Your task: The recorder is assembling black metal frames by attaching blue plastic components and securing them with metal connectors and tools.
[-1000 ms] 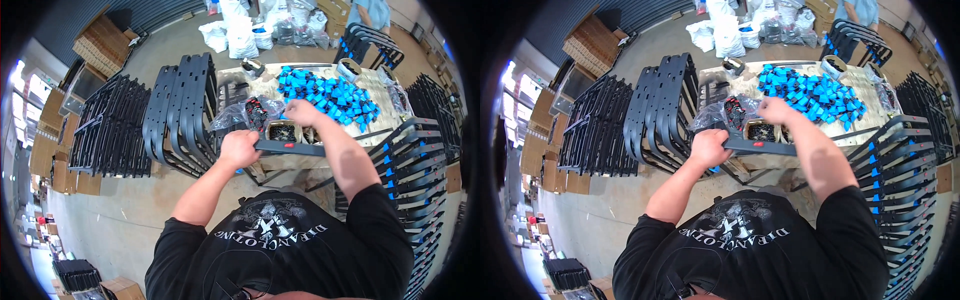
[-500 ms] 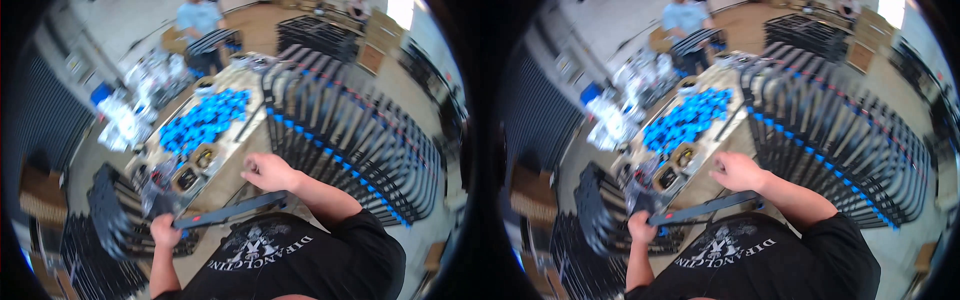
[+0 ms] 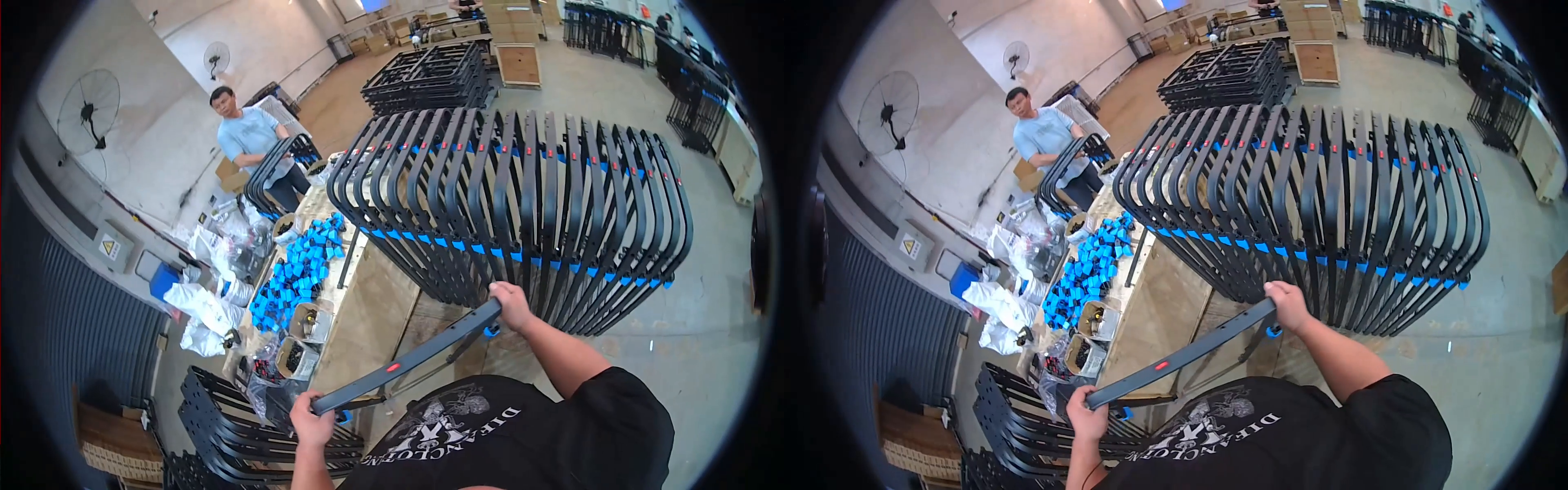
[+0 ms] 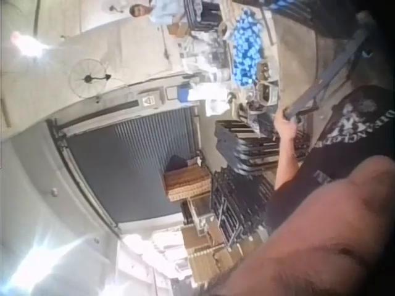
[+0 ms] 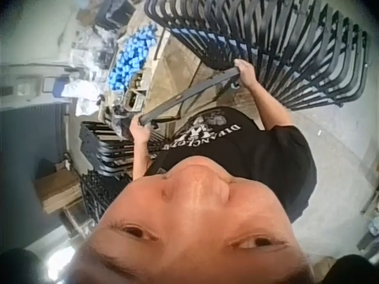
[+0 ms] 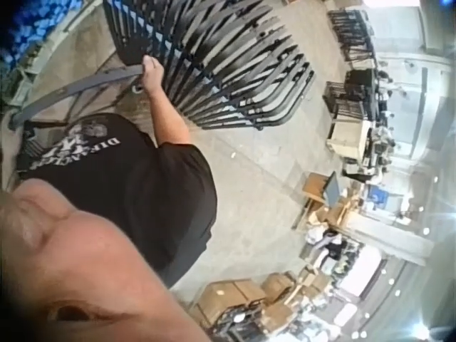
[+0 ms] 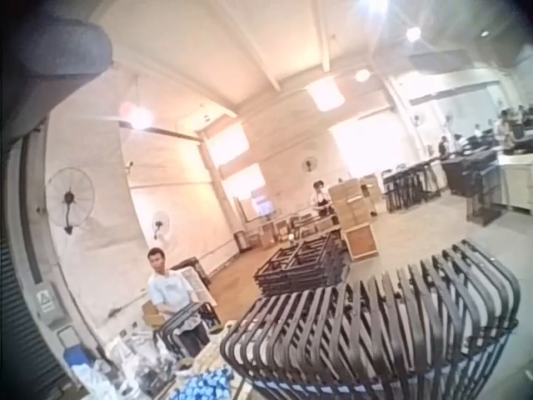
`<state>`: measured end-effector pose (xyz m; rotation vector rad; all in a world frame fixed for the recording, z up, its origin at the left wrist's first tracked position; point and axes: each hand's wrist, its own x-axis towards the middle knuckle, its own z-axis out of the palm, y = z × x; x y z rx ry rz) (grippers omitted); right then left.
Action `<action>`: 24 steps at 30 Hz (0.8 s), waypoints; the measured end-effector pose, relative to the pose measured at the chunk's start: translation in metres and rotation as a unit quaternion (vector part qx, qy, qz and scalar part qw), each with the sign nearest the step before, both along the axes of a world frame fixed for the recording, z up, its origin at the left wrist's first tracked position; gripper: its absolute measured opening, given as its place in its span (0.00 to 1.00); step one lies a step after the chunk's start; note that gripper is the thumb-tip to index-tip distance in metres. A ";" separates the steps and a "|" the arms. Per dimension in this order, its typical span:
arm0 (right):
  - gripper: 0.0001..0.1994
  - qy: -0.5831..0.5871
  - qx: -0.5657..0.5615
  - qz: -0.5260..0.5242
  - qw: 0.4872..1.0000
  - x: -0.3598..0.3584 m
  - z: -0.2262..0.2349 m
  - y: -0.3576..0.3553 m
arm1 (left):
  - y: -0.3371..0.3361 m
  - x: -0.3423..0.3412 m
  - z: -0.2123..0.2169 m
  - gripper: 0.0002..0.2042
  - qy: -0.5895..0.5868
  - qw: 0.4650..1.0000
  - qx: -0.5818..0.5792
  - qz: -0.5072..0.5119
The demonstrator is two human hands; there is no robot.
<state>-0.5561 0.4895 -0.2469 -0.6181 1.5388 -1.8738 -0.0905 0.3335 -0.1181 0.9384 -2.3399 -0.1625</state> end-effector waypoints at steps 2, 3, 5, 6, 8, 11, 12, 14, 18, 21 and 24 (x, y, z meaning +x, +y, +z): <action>0.16 -0.029 -0.031 -0.017 0.999 -0.003 -0.006 0.035 | 0.001 0.013 -0.048 0.08 0.210 0.945 0.250 0.012; 0.16 0.002 -0.023 -0.038 0.999 0.001 -0.004 0.059 | 0.015 -0.004 -0.041 0.08 0.219 0.953 0.206 -0.031; 0.17 0.044 -0.014 -0.073 0.996 0.017 -0.008 0.103 | 0.026 -0.011 -0.023 0.08 0.190 0.965 0.176 -0.045; 0.17 0.044 -0.013 -0.097 0.994 0.028 -0.002 0.119 | 0.028 -0.013 -0.021 0.08 0.200 0.966 0.151 -0.056; 0.18 0.015 -0.010 -0.137 0.990 0.061 0.033 0.174 | 0.038 -0.015 -0.012 0.09 0.278 0.917 0.259 -0.118; 0.18 0.086 0.015 -0.219 0.972 0.095 0.091 0.254 | 0.047 -0.031 -0.003 0.14 0.325 0.862 0.330 -0.205; 0.18 0.092 0.023 -0.233 0.968 0.100 0.101 0.272 | 0.050 -0.044 0.000 0.14 0.326 0.855 0.341 -0.216; 0.18 0.063 -0.004 -0.291 0.955 0.106 0.121 0.310 | 0.065 -0.069 0.005 0.14 0.323 0.836 0.362 -0.257; 0.19 0.100 0.018 -0.348 0.932 0.111 0.174 0.379 | 0.100 -0.107 -0.017 0.13 0.332 0.775 0.402 -0.358; 0.18 0.119 0.048 -0.410 0.903 0.116 0.197 0.450 | 0.162 -0.152 -0.017 0.12 0.339 0.752 0.434 -0.362; 0.18 0.131 0.061 -0.457 0.878 0.110 0.201 0.537 | 0.234 -0.217 -0.001 0.10 0.313 0.765 0.427 -0.367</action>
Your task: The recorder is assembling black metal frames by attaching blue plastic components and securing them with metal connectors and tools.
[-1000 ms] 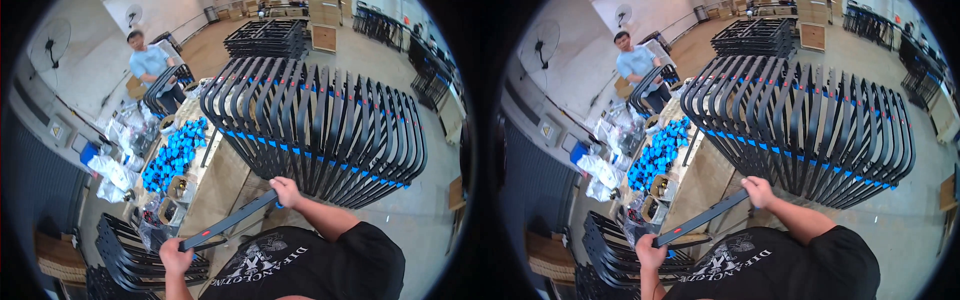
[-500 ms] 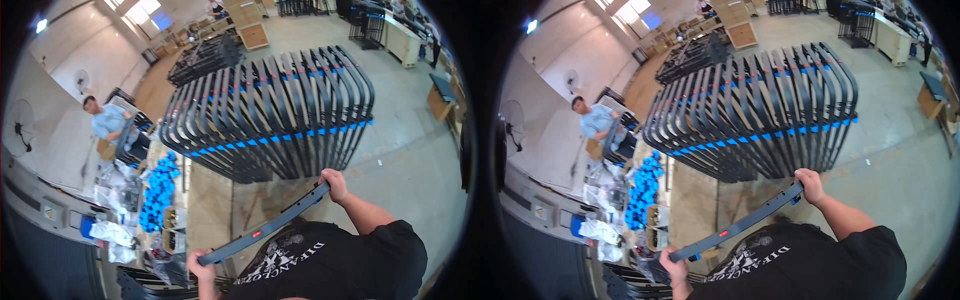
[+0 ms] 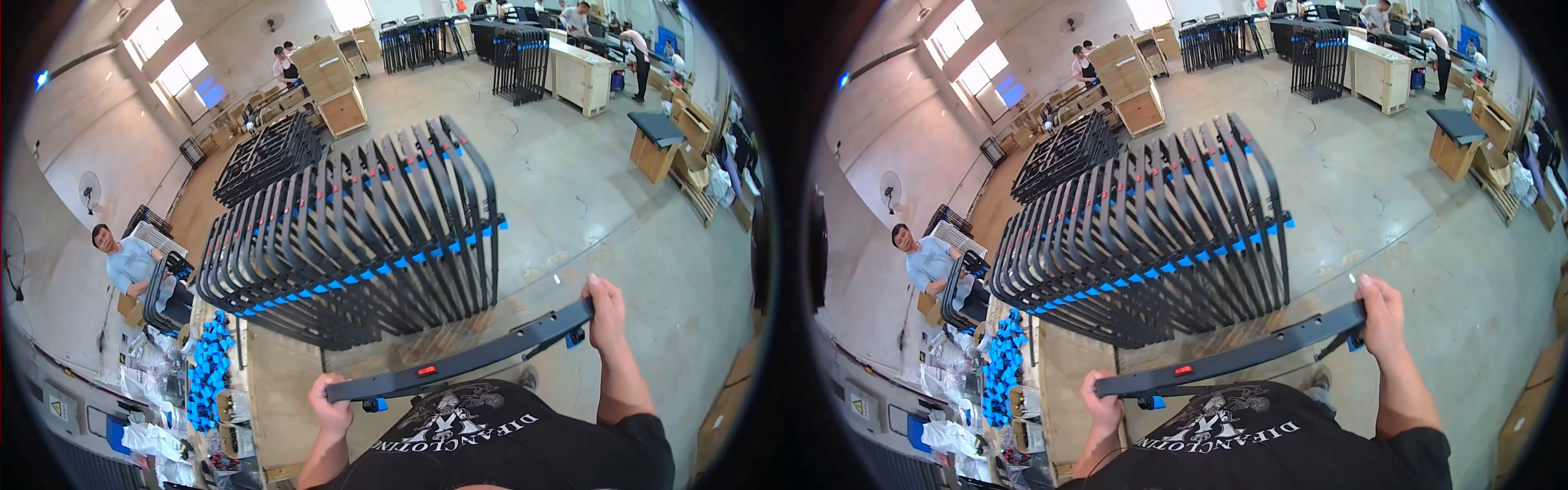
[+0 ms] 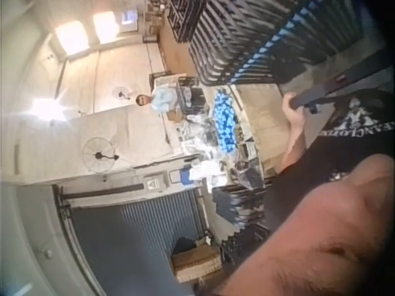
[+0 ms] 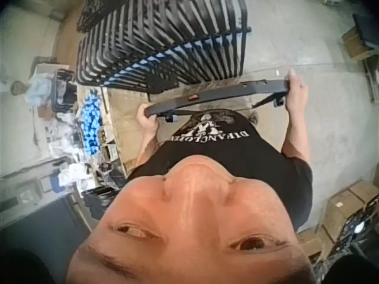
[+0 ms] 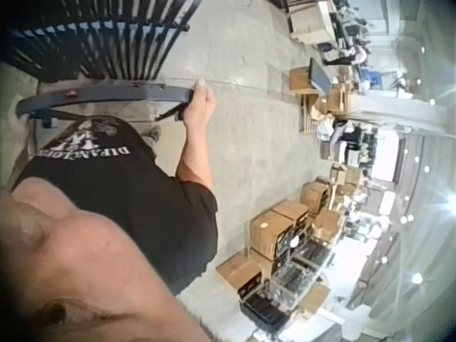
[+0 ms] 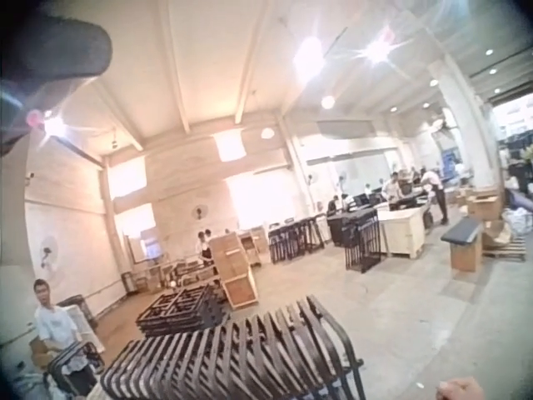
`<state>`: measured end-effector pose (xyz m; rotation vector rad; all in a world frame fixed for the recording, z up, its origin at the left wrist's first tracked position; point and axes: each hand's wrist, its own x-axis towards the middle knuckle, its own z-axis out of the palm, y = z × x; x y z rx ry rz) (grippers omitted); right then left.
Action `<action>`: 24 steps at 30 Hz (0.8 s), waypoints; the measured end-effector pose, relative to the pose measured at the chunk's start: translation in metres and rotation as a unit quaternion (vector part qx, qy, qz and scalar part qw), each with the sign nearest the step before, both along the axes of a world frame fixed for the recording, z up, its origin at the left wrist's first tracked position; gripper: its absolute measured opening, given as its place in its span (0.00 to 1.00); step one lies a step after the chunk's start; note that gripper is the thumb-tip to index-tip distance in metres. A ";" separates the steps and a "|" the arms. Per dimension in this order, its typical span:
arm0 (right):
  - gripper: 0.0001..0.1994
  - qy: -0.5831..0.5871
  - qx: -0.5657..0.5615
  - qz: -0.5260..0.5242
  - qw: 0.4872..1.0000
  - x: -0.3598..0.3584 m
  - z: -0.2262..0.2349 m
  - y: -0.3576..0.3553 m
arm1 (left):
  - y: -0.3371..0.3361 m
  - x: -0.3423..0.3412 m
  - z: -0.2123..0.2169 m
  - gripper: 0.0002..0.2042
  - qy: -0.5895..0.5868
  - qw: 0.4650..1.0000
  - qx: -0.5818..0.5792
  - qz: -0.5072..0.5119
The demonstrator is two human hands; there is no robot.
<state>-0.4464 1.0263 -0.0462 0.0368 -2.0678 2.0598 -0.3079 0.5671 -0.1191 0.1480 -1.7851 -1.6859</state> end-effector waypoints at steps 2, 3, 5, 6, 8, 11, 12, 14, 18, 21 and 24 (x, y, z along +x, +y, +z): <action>0.18 -0.001 -0.039 -0.052 0.998 -0.010 -0.010 0.062 | 0.054 -0.042 0.004 0.09 0.008 0.997 -0.024 -0.069; 0.18 0.005 -0.036 -0.055 0.998 -0.017 -0.016 0.093 | 0.073 -0.068 -0.004 0.10 -0.017 0.994 -0.075 -0.073; 0.18 -0.004 -0.063 -0.114 0.991 -0.031 -0.031 0.156 | 0.125 -0.121 -0.016 0.11 -0.018 0.991 -0.076 -0.110; 0.18 -0.003 -0.061 -0.120 0.991 -0.034 -0.037 0.187 | 0.155 -0.146 -0.013 0.11 -0.027 0.986 -0.081 -0.145; 0.19 -0.020 -0.076 -0.204 0.976 -0.040 -0.042 0.242 | 0.213 -0.191 0.000 0.12 -0.015 0.982 -0.052 -0.182; 0.19 -0.012 -0.093 -0.242 0.966 -0.051 -0.032 0.313 | 0.286 -0.257 0.014 0.13 -0.002 0.966 -0.104 -0.238; 0.19 -0.010 -0.085 -0.242 0.966 -0.059 -0.027 0.331 | 0.306 -0.278 0.018 0.13 0.001 0.966 -0.096 -0.239; 0.18 0.025 -0.114 -0.297 0.948 -0.075 -0.022 0.353 | 0.335 -0.317 0.018 0.14 -0.013 0.954 -0.102 -0.281; 0.19 0.053 -0.092 -0.381 0.918 -0.127 -0.005 0.380 | 0.379 -0.389 0.023 0.13 -0.020 0.951 -0.147 -0.272; 0.19 0.060 -0.062 -0.363 0.928 -0.170 0.005 0.392 | 0.385 -0.439 0.007 0.13 -0.023 0.951 -0.101 -0.290; 0.19 0.070 -0.071 -0.332 0.938 -0.237 0.020 0.387 | 0.381 -0.491 0.000 0.13 -0.006 0.950 -0.060 -0.306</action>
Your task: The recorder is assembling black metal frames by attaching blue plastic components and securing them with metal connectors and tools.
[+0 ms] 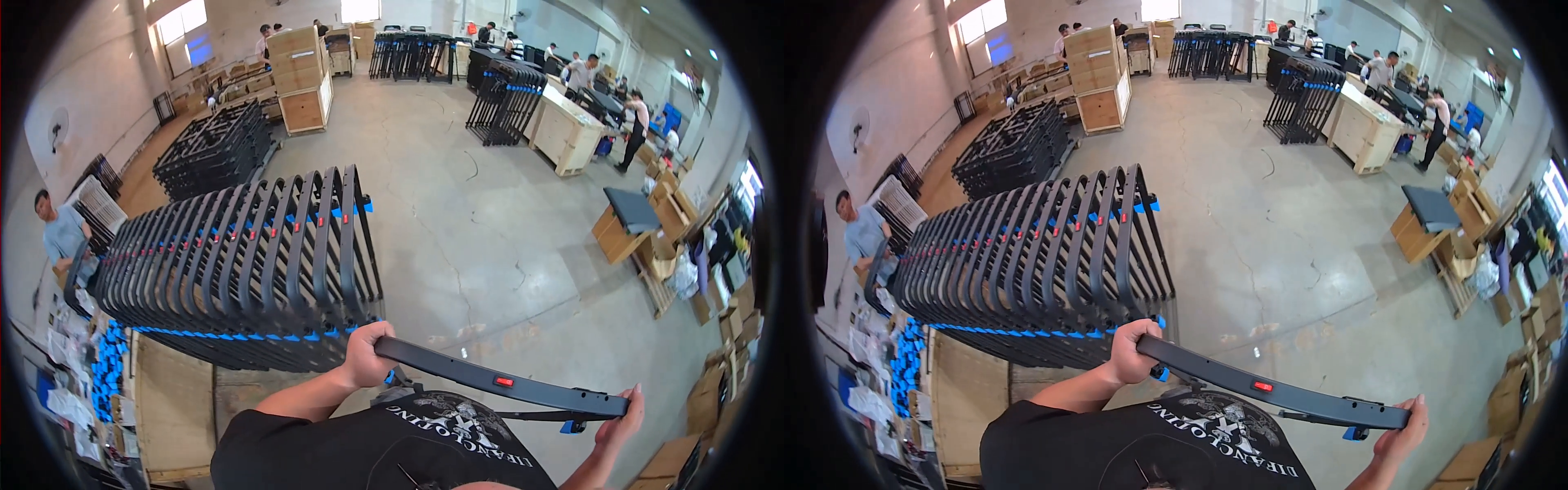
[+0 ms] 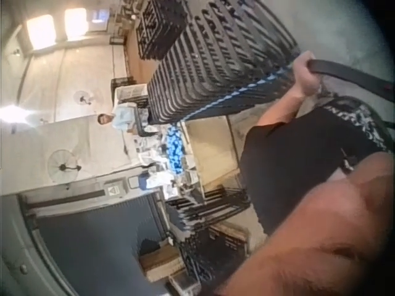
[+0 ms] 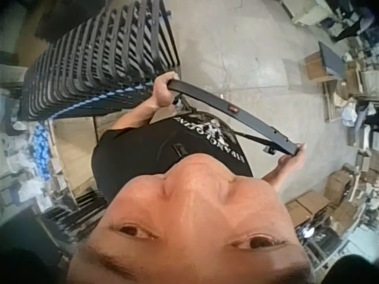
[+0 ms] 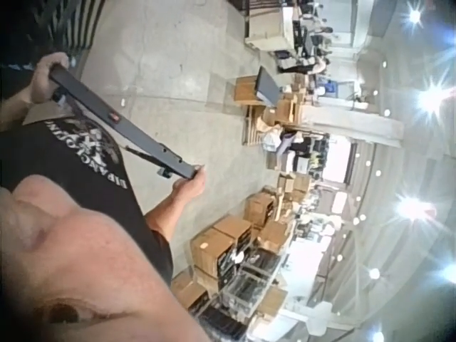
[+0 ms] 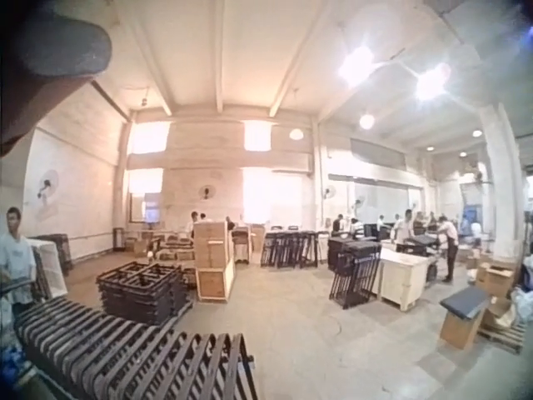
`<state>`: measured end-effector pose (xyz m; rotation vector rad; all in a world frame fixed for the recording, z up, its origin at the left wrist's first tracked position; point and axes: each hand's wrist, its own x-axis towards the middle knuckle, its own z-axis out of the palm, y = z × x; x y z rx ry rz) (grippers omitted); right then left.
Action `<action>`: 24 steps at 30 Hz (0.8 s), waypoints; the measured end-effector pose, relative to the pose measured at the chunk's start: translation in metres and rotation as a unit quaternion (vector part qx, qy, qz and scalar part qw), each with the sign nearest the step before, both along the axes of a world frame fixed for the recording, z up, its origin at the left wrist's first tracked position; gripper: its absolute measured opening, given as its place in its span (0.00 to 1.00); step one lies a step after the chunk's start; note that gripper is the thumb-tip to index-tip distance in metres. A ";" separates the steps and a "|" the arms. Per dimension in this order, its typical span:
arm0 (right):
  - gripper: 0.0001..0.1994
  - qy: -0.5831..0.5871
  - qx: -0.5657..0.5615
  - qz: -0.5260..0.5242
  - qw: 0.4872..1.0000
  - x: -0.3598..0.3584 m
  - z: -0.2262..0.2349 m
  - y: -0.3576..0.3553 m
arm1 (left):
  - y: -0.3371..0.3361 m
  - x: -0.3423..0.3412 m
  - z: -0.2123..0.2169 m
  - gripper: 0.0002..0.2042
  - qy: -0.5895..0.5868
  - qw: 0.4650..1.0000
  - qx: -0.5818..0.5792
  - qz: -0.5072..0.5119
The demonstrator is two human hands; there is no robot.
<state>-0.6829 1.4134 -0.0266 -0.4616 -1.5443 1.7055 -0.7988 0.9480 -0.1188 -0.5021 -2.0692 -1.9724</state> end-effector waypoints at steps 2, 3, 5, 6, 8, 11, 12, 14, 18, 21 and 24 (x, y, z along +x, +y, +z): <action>0.19 -0.001 0.024 0.000 1.000 -0.049 0.002 -0.006 | -0.006 -0.033 -0.003 0.13 -0.008 1.000 -0.012 0.018; 0.19 -0.005 0.033 -0.007 0.999 -0.072 0.004 -0.012 | -0.011 -0.049 -0.006 0.13 -0.009 1.000 -0.005 0.025; 0.19 -0.001 0.044 0.010 0.999 -0.118 0.014 -0.021 | -0.022 -0.072 -0.007 0.12 -0.016 0.999 0.004 0.039; 0.19 0.000 0.049 0.022 0.999 -0.139 0.018 -0.024 | -0.026 -0.082 -0.006 0.12 -0.024 0.999 0.008 0.047; 0.19 0.005 0.047 0.051 0.998 -0.194 0.027 -0.028 | -0.032 -0.100 0.001 0.12 -0.024 0.998 0.010 0.063; 0.19 0.003 0.032 0.108 0.994 -0.272 0.039 -0.038 | -0.040 -0.121 0.000 0.11 -0.019 0.989 0.004 0.145; 0.19 -0.002 0.025 0.144 0.989 -0.297 0.041 -0.038 | -0.043 -0.126 -0.006 0.12 -0.019 0.988 0.017 0.151; 0.19 -0.012 0.018 0.200 0.980 -0.357 0.040 -0.043 | -0.043 -0.128 0.000 0.13 -0.022 0.979 0.012 0.200; 0.19 -0.056 0.062 0.326 0.942 -0.488 0.032 -0.089 | -0.036 -0.131 -0.017 0.14 0.000 0.937 0.016 0.348; 0.18 -0.084 0.080 0.445 0.888 -0.590 0.027 -0.140 | -0.021 -0.130 -0.009 0.14 -0.032 0.923 0.013 0.383; 0.17 -0.108 0.091 0.558 0.818 -0.688 0.008 -0.199 | 0.008 -0.153 -0.016 0.12 -0.044 0.853 0.007 0.520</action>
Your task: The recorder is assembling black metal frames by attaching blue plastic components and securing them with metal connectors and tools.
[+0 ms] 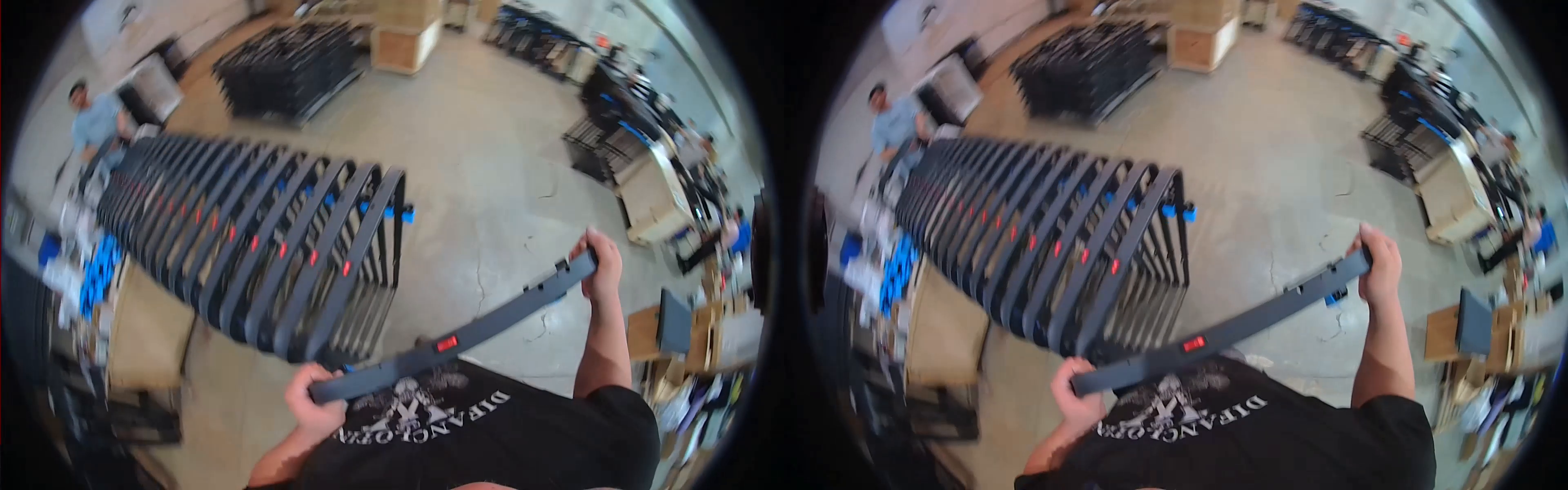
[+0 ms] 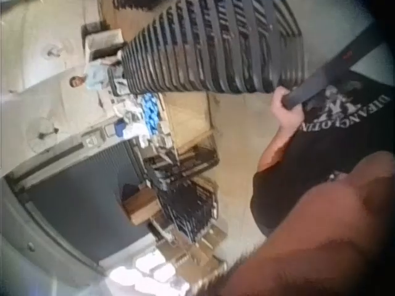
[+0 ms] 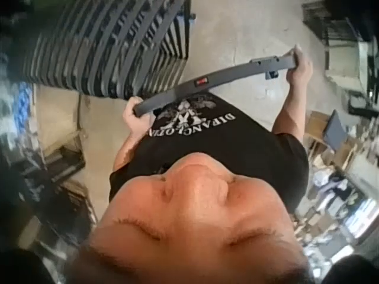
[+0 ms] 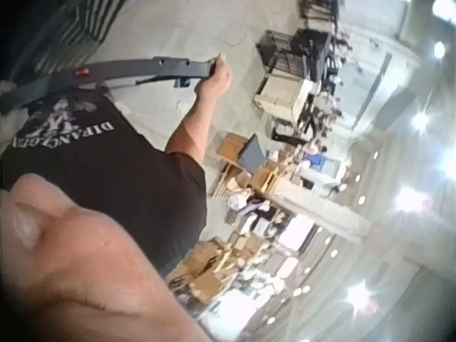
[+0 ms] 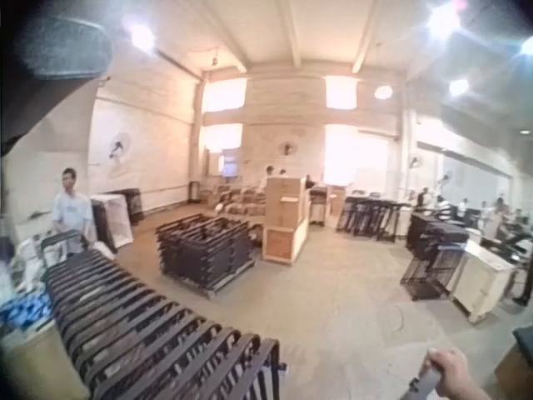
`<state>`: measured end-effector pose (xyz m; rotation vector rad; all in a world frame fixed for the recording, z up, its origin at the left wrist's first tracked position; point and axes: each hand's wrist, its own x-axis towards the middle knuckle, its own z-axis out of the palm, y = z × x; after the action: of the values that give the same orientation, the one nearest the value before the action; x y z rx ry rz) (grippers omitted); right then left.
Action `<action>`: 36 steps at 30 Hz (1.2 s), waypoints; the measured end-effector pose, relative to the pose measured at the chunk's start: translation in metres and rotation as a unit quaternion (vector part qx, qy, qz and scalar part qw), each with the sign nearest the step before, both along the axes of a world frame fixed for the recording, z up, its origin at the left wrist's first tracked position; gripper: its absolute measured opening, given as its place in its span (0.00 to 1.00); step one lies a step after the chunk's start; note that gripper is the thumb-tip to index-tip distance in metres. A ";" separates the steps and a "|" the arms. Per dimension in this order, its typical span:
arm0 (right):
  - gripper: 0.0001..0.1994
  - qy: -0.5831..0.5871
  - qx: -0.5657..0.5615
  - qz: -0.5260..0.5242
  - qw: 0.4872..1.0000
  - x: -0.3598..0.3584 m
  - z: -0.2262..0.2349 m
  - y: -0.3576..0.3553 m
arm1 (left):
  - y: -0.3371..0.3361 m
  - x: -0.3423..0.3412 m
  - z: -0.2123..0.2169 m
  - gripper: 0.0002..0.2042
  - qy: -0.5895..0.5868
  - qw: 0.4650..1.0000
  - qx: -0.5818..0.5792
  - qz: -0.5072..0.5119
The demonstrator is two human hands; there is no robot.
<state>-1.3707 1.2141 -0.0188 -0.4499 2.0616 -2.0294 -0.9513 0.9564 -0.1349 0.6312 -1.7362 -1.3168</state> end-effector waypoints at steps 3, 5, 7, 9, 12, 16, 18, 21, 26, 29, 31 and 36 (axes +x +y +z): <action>0.17 -0.014 -0.010 0.107 0.994 -0.091 -0.035 -0.057 | 0.039 -0.034 -0.005 0.09 -0.051 0.991 -0.055 0.106; 0.18 -0.015 0.000 0.177 0.984 -0.138 -0.066 -0.098 | 0.069 -0.058 -0.010 0.09 -0.068 0.976 -0.004 0.206; 0.17 -0.032 0.008 0.247 0.968 -0.165 -0.091 -0.145 | 0.082 -0.066 -0.026 0.07 -0.116 0.967 0.051 0.222; 0.17 -0.027 0.041 0.300 0.953 -0.160 -0.112 -0.190 | 0.094 -0.075 -0.047 0.07 -0.122 0.952 0.082 0.268; 0.18 -0.029 0.042 0.348 0.936 -0.157 -0.140 -0.234 | 0.109 -0.081 -0.072 0.09 -0.148 0.936 0.092 0.307; 0.18 -0.085 0.048 0.385 0.918 -0.158 -0.169 -0.264 | 0.119 -0.090 -0.084 0.10 -0.186 0.911 0.063 0.363; 0.18 -0.102 0.027 0.410 0.906 -0.157 -0.175 -0.280 | 0.114 -0.092 -0.081 0.07 -0.188 0.894 0.074 0.400; 0.18 -0.095 0.039 0.431 0.897 -0.142 -0.167 -0.294 | 0.100 -0.080 -0.085 0.08 -0.190 0.875 0.060 0.440; 0.20 0.010 0.068 0.421 0.904 -0.143 -0.180 -0.314 | 0.081 -0.075 -0.060 0.13 -0.289 0.845 0.055 0.447; 0.20 0.185 0.110 0.323 0.922 -0.145 -0.174 -0.318 | 0.083 -0.081 -0.050 0.22 -0.283 0.843 0.030 0.456; 0.23 0.175 0.088 0.272 0.942 -0.151 -0.185 -0.314 | 0.092 -0.078 -0.051 0.27 -0.280 0.841 0.011 0.463; 0.18 -0.260 -0.042 0.188 0.946 -0.175 -0.299 -0.256 | 0.141 -0.027 -0.083 0.37 -0.245 0.857 0.065 0.448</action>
<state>-1.5454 0.9584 -0.3182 -0.2553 1.4551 -1.7699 -0.9786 1.0972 -0.2182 1.7198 -1.3869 -0.6153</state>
